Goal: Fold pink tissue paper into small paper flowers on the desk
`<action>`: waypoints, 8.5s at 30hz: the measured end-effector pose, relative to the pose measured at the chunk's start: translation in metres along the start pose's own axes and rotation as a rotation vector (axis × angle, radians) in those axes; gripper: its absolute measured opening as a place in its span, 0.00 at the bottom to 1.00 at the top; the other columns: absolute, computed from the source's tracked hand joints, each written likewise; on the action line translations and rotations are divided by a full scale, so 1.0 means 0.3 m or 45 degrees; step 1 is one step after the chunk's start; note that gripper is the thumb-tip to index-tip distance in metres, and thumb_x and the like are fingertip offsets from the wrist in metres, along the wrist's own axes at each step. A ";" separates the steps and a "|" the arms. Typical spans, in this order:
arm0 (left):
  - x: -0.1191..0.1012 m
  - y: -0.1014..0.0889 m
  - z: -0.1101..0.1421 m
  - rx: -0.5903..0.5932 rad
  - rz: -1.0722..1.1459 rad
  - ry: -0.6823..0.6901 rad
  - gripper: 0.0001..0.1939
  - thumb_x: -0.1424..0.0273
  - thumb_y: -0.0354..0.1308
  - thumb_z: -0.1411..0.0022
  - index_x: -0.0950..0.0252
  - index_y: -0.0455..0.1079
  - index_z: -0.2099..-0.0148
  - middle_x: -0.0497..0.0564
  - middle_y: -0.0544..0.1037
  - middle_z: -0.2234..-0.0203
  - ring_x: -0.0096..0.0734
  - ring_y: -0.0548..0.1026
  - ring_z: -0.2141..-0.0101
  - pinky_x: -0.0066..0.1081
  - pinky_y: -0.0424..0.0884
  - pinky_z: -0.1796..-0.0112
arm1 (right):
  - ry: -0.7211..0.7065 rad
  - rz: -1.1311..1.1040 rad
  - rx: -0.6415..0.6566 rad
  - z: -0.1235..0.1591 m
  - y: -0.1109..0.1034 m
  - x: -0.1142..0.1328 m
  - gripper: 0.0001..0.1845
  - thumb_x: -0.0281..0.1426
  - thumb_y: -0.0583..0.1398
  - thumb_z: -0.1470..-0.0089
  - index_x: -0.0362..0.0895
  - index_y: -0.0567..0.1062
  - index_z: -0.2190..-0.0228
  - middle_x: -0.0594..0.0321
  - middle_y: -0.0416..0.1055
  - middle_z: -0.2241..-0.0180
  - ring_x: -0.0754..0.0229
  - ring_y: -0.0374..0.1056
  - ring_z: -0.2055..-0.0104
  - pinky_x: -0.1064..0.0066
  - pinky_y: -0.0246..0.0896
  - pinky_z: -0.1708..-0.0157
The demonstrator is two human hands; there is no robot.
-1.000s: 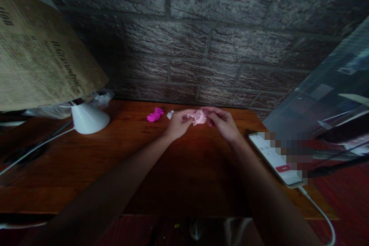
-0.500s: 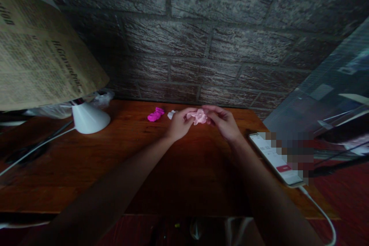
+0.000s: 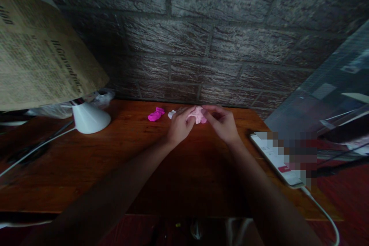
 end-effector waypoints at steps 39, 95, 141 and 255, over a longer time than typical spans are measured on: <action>0.080 0.043 -0.017 -0.071 0.668 -0.464 0.13 0.78 0.60 0.44 0.64 0.77 0.56 0.52 0.84 0.60 0.34 0.81 0.59 0.38 0.77 0.55 | 0.074 -0.156 0.275 -0.011 -0.009 -0.031 0.20 0.45 0.68 0.49 0.49 0.82 0.56 0.60 0.80 0.63 0.60 0.71 0.69 0.64 0.70 0.65; 0.037 0.029 -0.009 0.001 0.655 -0.285 0.14 0.82 0.57 0.44 0.66 0.77 0.57 0.52 0.84 0.61 0.32 0.82 0.61 0.33 0.79 0.58 | -0.200 0.258 0.285 -0.008 -0.026 -0.056 0.25 0.29 0.62 0.46 0.47 0.77 0.45 0.64 0.80 0.69 0.63 0.73 0.75 0.71 0.69 0.69; -0.005 0.036 0.000 0.120 0.743 -0.094 0.23 0.66 0.66 0.39 0.61 0.74 0.42 0.59 0.77 0.46 0.39 0.76 0.46 0.40 0.73 0.44 | -0.124 0.417 0.172 -0.001 -0.033 -0.018 0.17 0.35 0.60 0.42 0.46 0.83 0.54 0.67 0.77 0.81 0.60 0.74 0.77 0.72 0.66 0.69; -0.009 0.059 -0.006 0.062 1.227 -0.753 0.21 0.55 0.70 0.46 0.60 0.81 0.54 0.54 0.83 0.55 0.37 0.80 0.55 0.33 0.78 0.58 | -0.171 0.404 0.052 0.008 -0.010 -0.015 0.16 0.38 0.62 0.43 0.46 0.85 0.57 0.63 0.80 0.77 0.61 0.72 0.80 0.71 0.69 0.72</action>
Point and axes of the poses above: each hand's wrist, its own z-axis away from the middle knuckle, its own y-axis out of the palm, x = y × z, the point moved 1 cm from there along -z, towards the middle knuckle
